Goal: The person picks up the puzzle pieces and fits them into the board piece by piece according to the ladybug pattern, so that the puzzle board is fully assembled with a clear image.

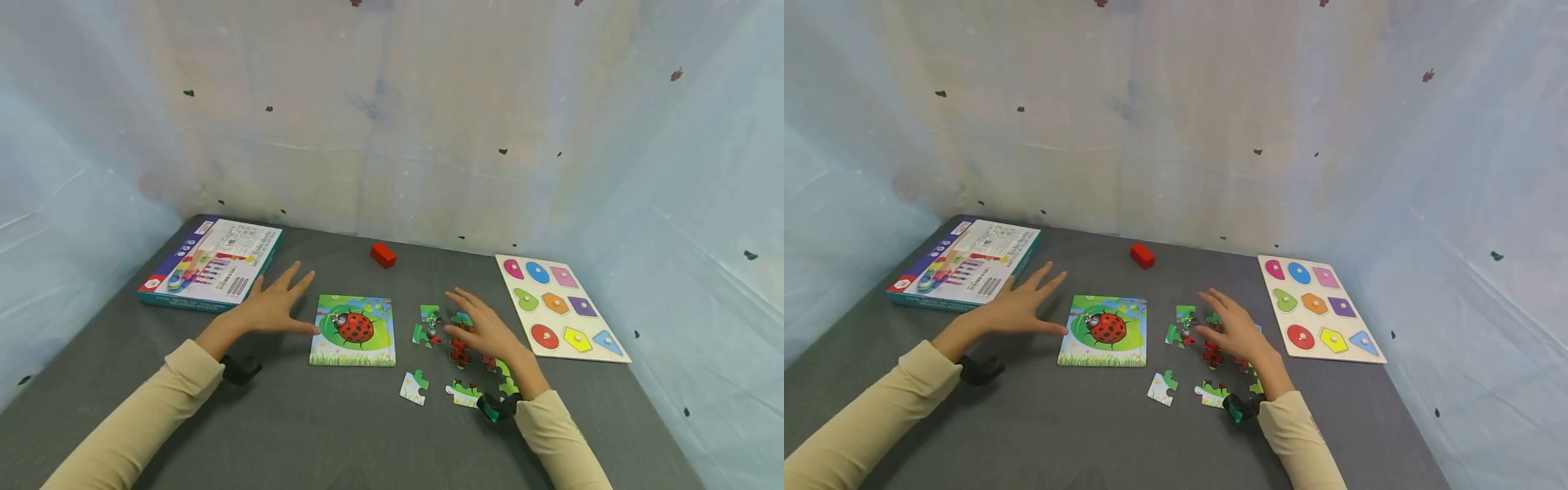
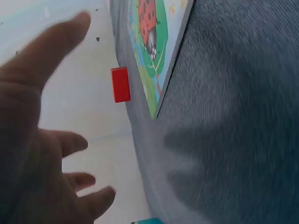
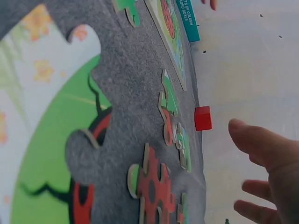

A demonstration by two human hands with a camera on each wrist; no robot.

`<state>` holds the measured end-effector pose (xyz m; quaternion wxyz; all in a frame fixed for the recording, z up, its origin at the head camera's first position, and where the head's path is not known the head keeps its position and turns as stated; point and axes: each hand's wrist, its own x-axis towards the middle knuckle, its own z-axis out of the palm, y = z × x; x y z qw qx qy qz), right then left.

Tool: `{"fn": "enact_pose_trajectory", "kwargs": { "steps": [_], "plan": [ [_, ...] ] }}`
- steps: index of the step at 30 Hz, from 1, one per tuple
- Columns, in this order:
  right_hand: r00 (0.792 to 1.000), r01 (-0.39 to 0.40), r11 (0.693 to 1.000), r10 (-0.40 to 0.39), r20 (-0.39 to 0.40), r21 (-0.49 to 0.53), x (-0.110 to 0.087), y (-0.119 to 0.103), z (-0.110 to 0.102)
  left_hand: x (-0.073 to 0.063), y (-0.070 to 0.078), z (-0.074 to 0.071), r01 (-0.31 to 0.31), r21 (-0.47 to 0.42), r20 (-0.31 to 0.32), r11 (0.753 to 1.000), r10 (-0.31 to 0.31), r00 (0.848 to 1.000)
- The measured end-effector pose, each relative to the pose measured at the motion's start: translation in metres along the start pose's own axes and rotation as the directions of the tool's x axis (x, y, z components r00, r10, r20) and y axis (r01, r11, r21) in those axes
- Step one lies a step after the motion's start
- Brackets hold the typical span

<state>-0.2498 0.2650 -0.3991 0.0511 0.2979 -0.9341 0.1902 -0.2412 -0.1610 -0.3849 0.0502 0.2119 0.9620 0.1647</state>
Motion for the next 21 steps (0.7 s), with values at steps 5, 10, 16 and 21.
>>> {"fn": "enact_pose_trajectory", "kwargs": {
  "steps": [5, 10, 16, 21],
  "plan": [
    [0.999, 0.042, 0.998, -0.043, 0.011, 0.049, 0.008, 0.007, 0.009, 0.005, 0.005, 0.011, -0.059, -0.099, 0.058, 0.993, 0.065, 0.996],
    [0.994, 0.107, 0.991, -0.107, -0.004, 0.075, 0.015, 0.014, 0.016, 0.009, 0.007, 0.021, -0.078, -0.095, 0.103, 0.992, 0.088, 0.991],
    [0.989, 0.143, 0.987, -0.144, 0.011, 0.079, 0.021, 0.021, 0.028, 0.012, 0.006, 0.032, -0.086, -0.066, 0.099, 0.994, 0.093, 0.991],
    [0.987, 0.158, 0.985, -0.160, 0.011, 0.073, 0.024, 0.023, 0.035, 0.012, 0.005, 0.037, -0.066, -0.078, 0.096, 0.995, 0.073, 0.993]
  ]
}}
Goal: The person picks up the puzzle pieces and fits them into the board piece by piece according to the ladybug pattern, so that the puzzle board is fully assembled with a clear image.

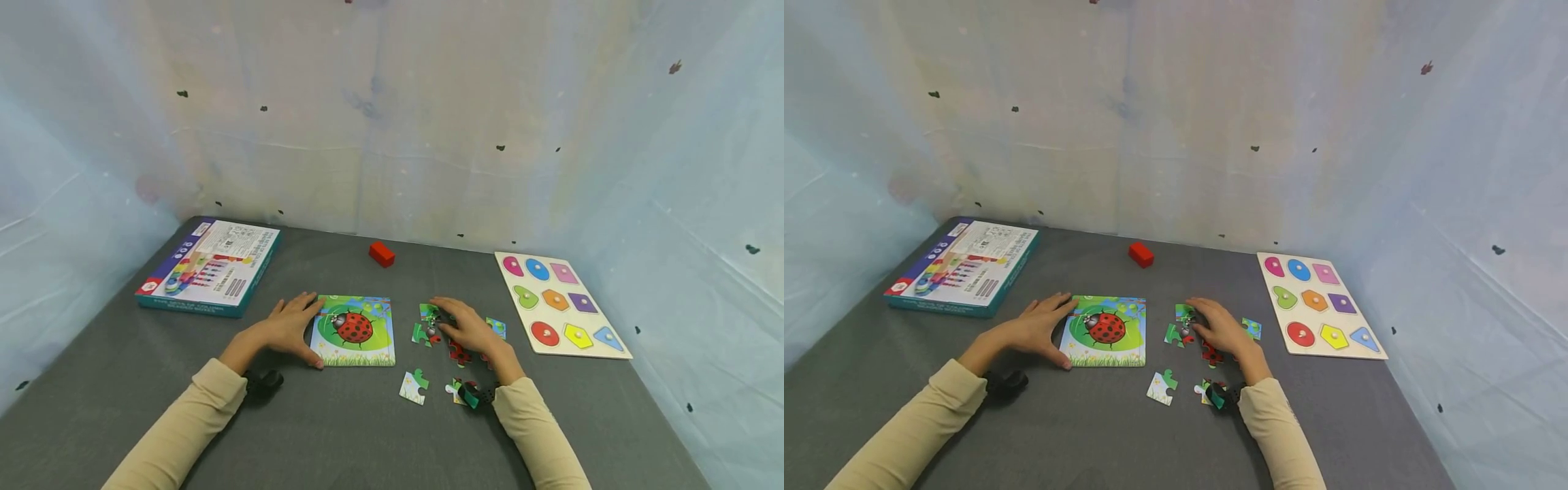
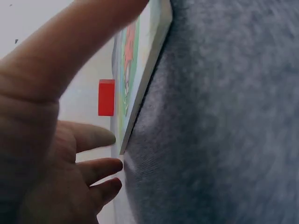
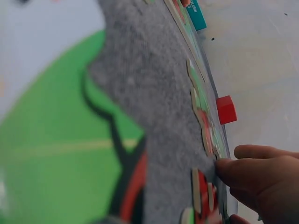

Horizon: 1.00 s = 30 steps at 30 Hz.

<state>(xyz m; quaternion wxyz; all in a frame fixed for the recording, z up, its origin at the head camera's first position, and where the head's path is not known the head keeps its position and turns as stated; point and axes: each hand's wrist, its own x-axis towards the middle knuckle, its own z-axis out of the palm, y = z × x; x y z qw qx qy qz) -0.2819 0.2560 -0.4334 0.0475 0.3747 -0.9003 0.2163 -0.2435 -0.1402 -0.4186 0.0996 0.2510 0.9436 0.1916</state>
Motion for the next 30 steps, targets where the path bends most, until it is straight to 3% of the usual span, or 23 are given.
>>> {"fn": "enact_pose_trajectory", "kwargs": {
  "steps": [13, 23, 30],
  "plan": [
    [0.999, 0.016, 1.000, -0.017, -0.042, -0.023, 0.006, -0.001, 0.005, 0.001, -0.004, 0.003, 0.022, -0.036, 0.001, 0.999, -0.022, 1.000],
    [0.997, -0.008, 1.000, 0.006, -0.071, -0.021, 0.007, -0.002, 0.006, 0.002, -0.003, 0.004, -0.004, -0.047, -0.016, 0.999, 0.003, 1.000],
    [0.995, -0.008, 1.000, 0.008, -0.096, -0.004, 0.020, -0.018, 0.003, 0.002, -0.005, 0.005, -0.009, -0.053, -0.023, 0.999, 0.008, 1.000]
  ]
}}
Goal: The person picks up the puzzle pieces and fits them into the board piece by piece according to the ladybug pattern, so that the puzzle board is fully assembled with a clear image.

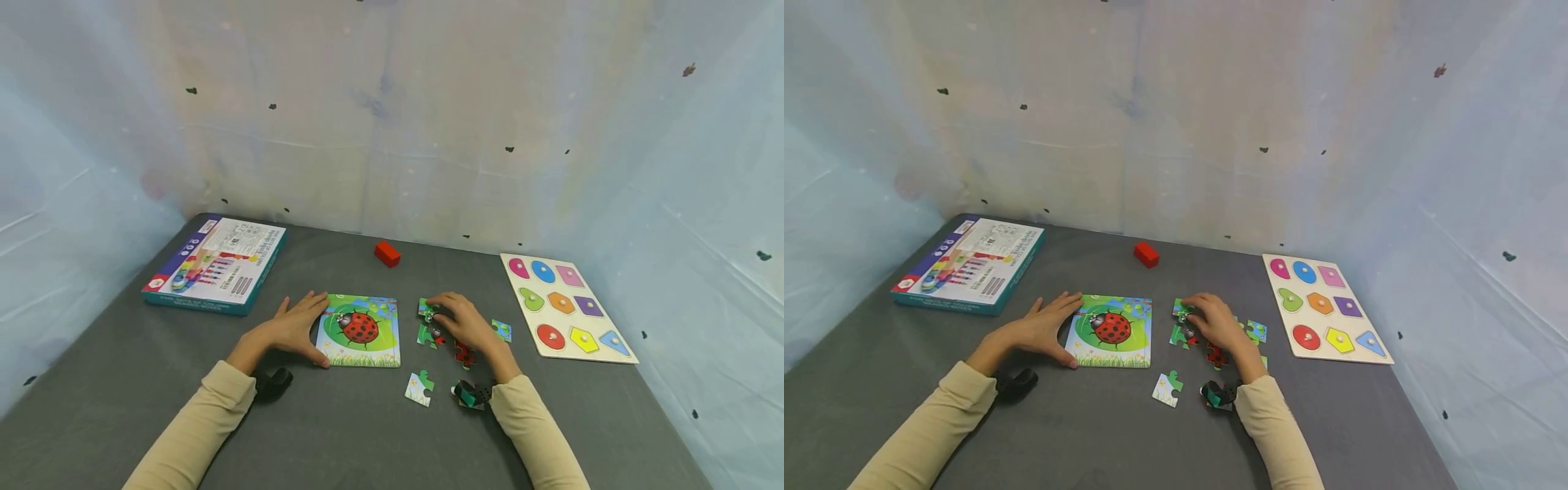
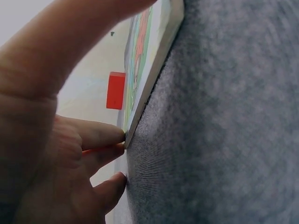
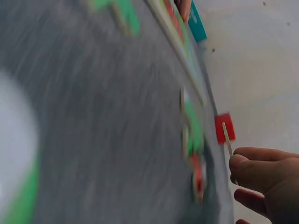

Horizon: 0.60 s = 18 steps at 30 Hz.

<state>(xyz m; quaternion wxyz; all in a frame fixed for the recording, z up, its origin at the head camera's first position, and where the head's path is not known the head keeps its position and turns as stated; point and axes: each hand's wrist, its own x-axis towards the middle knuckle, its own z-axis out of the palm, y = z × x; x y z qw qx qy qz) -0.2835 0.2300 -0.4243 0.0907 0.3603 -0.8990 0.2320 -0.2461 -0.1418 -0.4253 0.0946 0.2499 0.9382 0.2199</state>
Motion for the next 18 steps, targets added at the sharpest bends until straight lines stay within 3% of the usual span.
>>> {"fn": "enact_pose_trajectory", "kwargs": {
  "steps": [7, 14, 18],
  "plan": [
    [0.998, 0.050, 0.998, -0.051, 0.024, 0.043, 0.028, -0.033, 0.008, 0.002, 0.001, 0.000, 0.006, 0.005, -0.002, 1.000, -0.006, 1.000],
    [0.990, 0.136, 0.988, -0.137, 0.020, 0.067, 0.056, -0.057, 0.033, 0.001, 0.003, 0.000, 0.010, -0.004, 0.000, 1.000, -0.010, 1.000],
    [0.990, 0.141, 0.988, -0.142, 0.020, 0.063, 0.069, -0.070, 0.048, -0.001, 0.003, -0.001, 0.011, -0.012, -0.002, 1.000, -0.012, 1.000]
  ]
}}
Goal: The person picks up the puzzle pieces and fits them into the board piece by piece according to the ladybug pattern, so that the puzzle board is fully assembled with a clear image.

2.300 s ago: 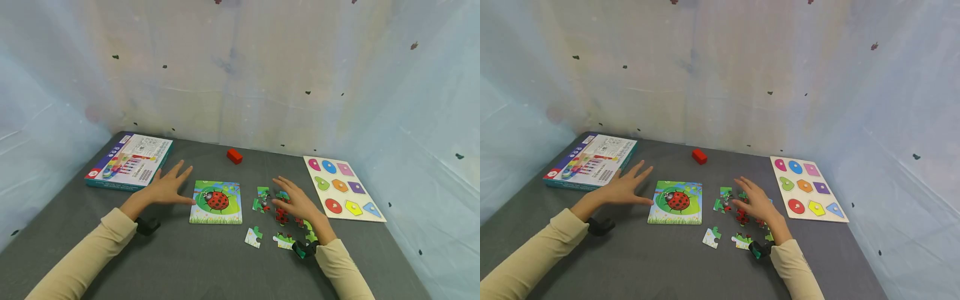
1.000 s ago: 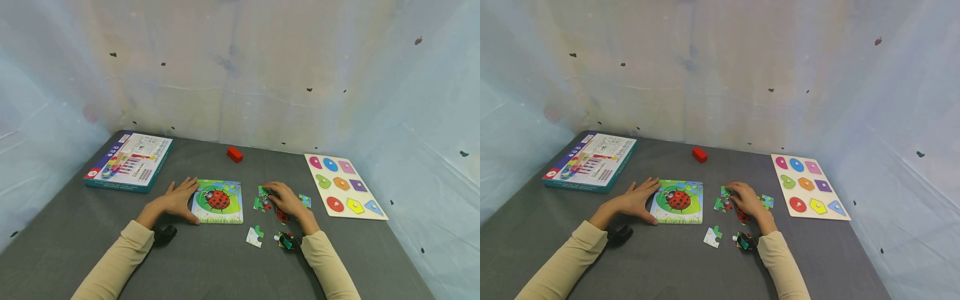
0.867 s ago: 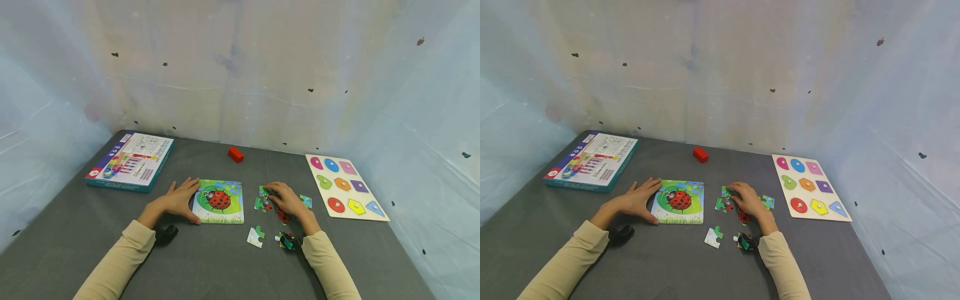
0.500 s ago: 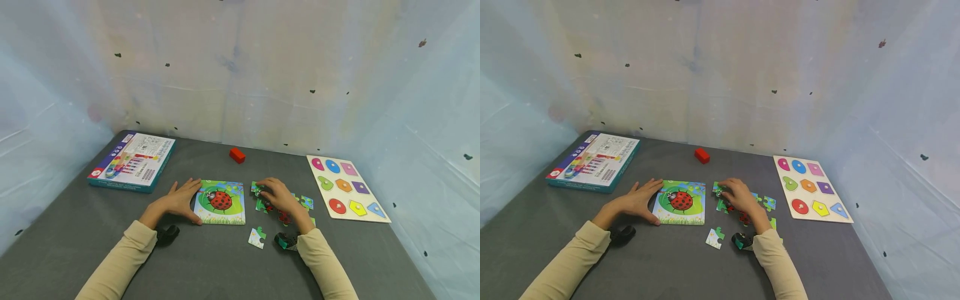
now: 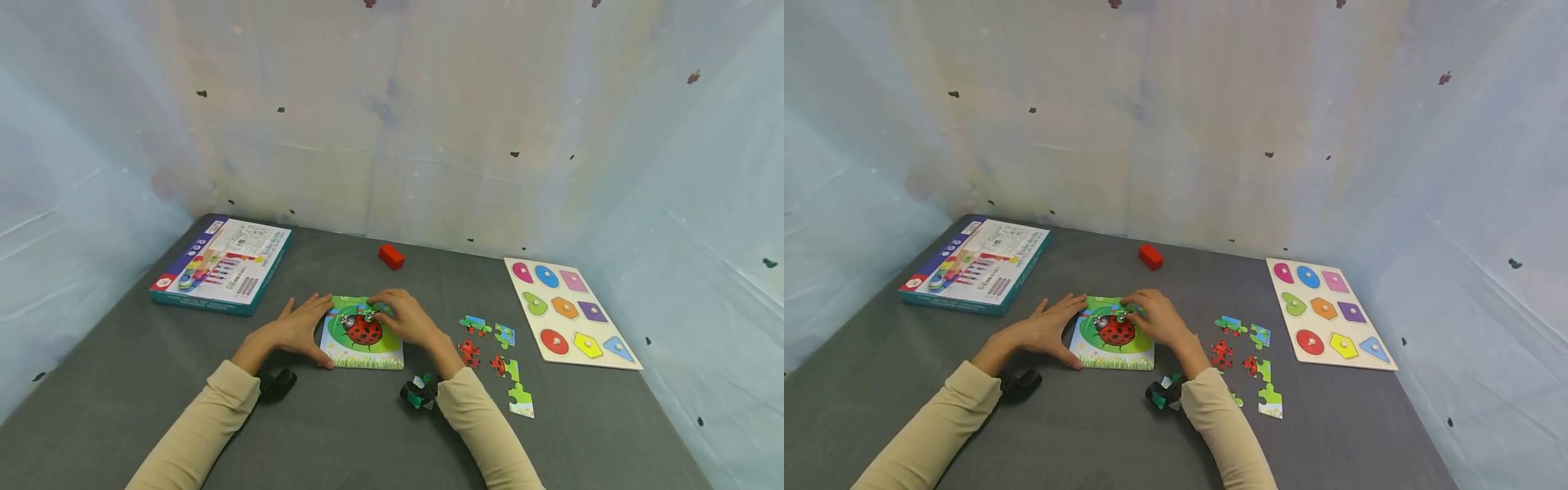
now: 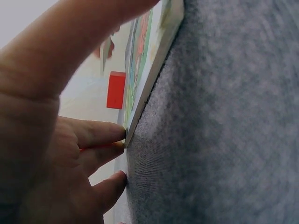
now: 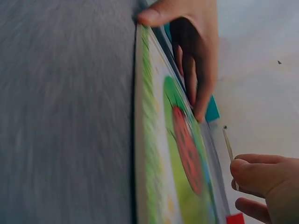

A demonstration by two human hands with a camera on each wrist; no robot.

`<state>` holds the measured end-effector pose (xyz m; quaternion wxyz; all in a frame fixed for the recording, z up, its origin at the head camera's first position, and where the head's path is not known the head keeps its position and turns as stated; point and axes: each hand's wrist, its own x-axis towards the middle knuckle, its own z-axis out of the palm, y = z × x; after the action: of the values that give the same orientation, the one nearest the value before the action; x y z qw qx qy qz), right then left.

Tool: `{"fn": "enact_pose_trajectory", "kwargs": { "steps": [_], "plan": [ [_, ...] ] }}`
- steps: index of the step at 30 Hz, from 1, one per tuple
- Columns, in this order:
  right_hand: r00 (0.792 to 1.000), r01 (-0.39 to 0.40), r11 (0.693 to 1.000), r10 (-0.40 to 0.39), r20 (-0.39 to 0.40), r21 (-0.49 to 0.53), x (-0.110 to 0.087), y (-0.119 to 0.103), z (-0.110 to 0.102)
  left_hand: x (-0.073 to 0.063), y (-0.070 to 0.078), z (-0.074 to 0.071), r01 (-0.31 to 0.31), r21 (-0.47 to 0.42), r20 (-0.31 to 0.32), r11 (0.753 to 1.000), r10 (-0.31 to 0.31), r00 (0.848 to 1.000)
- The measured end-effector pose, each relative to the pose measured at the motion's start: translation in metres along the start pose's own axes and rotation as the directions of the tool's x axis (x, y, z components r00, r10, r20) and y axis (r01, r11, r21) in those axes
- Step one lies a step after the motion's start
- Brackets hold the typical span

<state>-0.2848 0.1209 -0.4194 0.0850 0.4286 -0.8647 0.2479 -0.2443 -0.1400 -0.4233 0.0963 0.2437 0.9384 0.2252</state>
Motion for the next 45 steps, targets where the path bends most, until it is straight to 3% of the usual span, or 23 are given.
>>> {"fn": "enact_pose_trajectory", "kwargs": {
  "steps": [6, 16, 28, 38, 45],
  "plan": [
    [0.998, -0.056, 0.998, 0.056, 0.006, -0.005, 0.012, -0.013, 0.018, -0.001, 0.000, 0.000, -0.009, -0.001, -0.004, 1.000, 0.009, 1.000],
    [0.999, -0.005, 0.997, 0.001, -0.043, -0.080, 0.019, -0.017, 0.039, -0.001, -0.003, 0.003, 0.003, 0.004, -0.001, 1.000, -0.003, 1.000],
    [0.997, -0.055, 0.989, 0.048, -0.057, -0.135, 0.021, -0.018, 0.046, -0.001, -0.003, 0.003, 0.000, 0.007, 0.000, 1.000, 0.000, 1.000],
    [0.991, -0.122, 0.985, 0.114, -0.070, -0.120, 0.023, -0.020, 0.050, -0.002, 0.000, 0.003, 0.004, -0.005, 0.017, 1.000, -0.004, 1.000],
    [0.990, -0.115, 0.988, 0.106, -0.094, -0.099, 0.023, -0.021, 0.051, -0.003, 0.000, 0.002, -0.004, 0.000, 0.007, 1.000, 0.004, 1.000]
  ]
}}
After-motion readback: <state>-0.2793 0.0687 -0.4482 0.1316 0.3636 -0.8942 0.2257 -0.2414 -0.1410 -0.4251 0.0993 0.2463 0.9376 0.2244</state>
